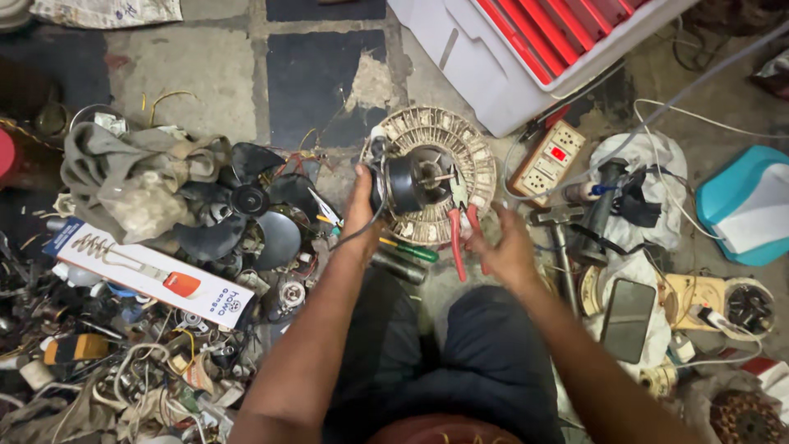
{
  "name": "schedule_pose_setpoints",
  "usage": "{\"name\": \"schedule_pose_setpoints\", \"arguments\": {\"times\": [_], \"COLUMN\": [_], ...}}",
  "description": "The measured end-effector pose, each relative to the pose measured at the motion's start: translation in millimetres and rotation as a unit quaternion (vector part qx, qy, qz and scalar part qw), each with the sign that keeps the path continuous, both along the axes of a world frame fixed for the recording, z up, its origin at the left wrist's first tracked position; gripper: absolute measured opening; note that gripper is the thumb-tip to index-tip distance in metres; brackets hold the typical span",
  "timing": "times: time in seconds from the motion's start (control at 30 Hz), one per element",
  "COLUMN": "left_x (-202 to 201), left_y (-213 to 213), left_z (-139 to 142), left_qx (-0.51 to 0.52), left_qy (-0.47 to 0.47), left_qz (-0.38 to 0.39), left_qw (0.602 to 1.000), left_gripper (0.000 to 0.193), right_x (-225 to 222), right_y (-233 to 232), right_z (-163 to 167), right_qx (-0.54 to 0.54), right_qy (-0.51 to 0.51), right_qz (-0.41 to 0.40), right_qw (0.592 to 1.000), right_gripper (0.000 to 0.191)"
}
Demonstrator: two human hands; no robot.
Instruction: The person sits on the floor and uses pliers and a hammer to work on a small electric motor. They repeatedly adjust and tap the motor housing while holding it in place on a woven mat.
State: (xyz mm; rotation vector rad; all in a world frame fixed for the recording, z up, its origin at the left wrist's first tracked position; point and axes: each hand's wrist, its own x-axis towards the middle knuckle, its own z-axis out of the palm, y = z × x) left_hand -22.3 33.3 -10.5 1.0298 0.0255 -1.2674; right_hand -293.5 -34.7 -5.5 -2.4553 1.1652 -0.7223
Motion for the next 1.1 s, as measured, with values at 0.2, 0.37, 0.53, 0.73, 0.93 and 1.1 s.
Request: {"name": "schedule_pose_setpoints", "arguments": {"times": [0.2,0.37,0.53,0.73,0.93,1.1], "left_x": [1,-1,4,5,6,3], "left_y": [0,7,16,22,18,16], "left_z": [-25,-37,-53,-61,-52,-38], "left_qx": [-0.008,-0.015,-0.003,0.028,0.04,0.042], "left_qy": [-0.168,-0.22,-0.261,-0.169,-0.222,-0.213], "left_qz": [-0.007,-0.033,-0.026,-0.021,-0.04,-0.031], "left_qw": [0.986,0.975,0.965,0.985,0.973,0.976], "left_gripper": [0.076,0.073,0.071,0.072,0.073,0.069], "right_x": [-4,15,41,44,19,-23], "right_y": [13,-2,-5,-14,-16,-15], "right_z": [-61,-77,-80,-99,-122,-109], "right_qx": [0.311,0.407,0.4,0.409,0.401,0.47], "right_qy": [0.042,0.179,0.182,0.251,0.018,-0.278], "right_qz": [-0.319,-0.242,-0.193,-0.218,-0.263,-0.253], "right_qw": [0.894,0.862,0.877,0.849,0.877,0.799], "right_gripper": [0.038,0.048,0.038,0.031,0.029,0.015]}}
